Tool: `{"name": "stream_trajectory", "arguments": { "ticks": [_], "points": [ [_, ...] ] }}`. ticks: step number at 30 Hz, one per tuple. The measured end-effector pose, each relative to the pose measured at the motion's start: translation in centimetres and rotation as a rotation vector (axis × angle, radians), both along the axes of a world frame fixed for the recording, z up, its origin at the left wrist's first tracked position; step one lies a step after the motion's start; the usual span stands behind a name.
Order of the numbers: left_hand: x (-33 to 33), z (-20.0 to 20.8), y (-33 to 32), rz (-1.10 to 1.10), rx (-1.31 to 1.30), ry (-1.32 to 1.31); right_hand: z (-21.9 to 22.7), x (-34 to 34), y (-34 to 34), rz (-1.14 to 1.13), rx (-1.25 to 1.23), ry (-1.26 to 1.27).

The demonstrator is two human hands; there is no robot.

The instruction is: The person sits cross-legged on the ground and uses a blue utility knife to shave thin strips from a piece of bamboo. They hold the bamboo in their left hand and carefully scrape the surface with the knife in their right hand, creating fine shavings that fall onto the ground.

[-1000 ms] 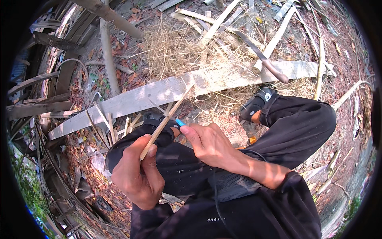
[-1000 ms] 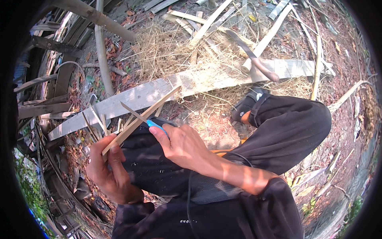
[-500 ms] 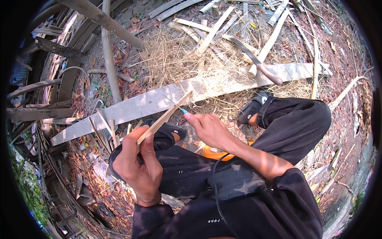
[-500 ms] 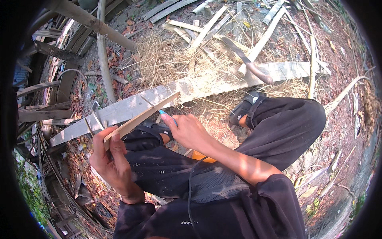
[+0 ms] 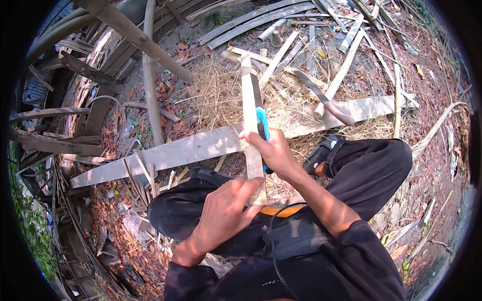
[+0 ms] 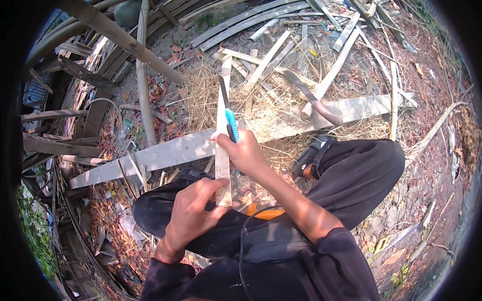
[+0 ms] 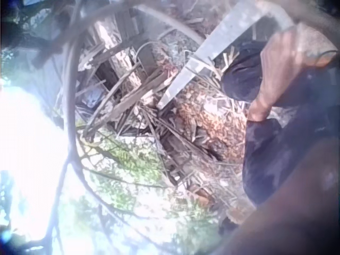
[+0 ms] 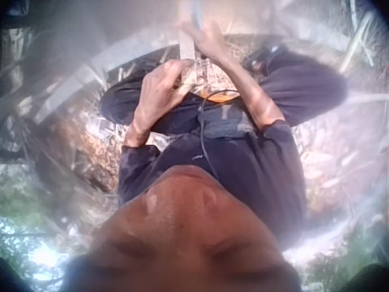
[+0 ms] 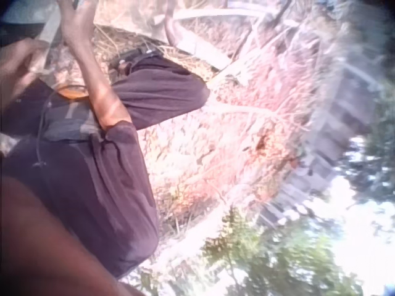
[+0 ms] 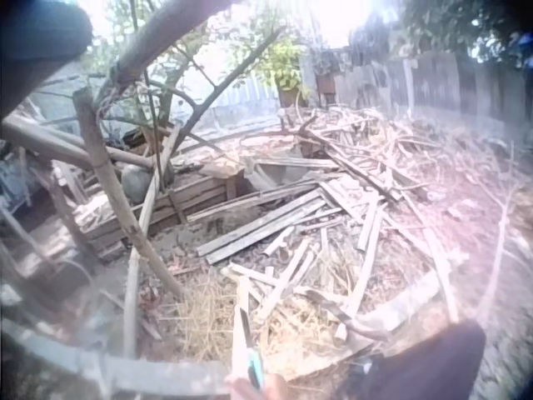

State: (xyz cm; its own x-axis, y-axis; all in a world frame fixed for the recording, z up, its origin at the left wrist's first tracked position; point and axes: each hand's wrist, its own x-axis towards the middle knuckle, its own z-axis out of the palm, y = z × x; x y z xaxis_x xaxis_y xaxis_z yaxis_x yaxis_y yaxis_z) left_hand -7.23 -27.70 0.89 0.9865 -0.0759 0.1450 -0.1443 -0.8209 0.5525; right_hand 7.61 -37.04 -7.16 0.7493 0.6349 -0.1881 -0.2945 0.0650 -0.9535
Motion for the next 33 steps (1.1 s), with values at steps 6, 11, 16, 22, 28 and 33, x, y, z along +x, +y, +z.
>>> {"name": "stream_trajectory", "arguments": {
  "ticks": [6, 11, 16, 22, 28, 33],
  "points": [
    [1.9, 4.6, 8.6, 0.544, -0.397, -0.008, -0.9, 2.4, -3.1, 0.305, -0.154, -0.509],
    [4.4, 7.8, 12.2, 0.505, -0.599, -0.348, -0.6, 1.7, -3.8, 0.551, -0.384, -0.804],
    [3.9, 7.1, 12.3, 0.435, -0.563, -0.293, -5.3, 2.9, -4.3, 0.396, -0.272, -1.064],
    [1.9, 5.1, 9.3, 0.336, -0.653, -0.445, -3.9, 3.0, -4.5, 0.047, -0.449, -0.990],
    [1.0, 0.1, 6.3, 0.439, -0.202, -0.586, 0.8, -1.1, -6.7, 0.072, -0.328, -0.677],
    [0.3, 0.1, 3.7, 0.547, 0.072, -0.641, 2.7, -4.2, -6.6, 0.196, -0.309, -0.459]
  ]
}}
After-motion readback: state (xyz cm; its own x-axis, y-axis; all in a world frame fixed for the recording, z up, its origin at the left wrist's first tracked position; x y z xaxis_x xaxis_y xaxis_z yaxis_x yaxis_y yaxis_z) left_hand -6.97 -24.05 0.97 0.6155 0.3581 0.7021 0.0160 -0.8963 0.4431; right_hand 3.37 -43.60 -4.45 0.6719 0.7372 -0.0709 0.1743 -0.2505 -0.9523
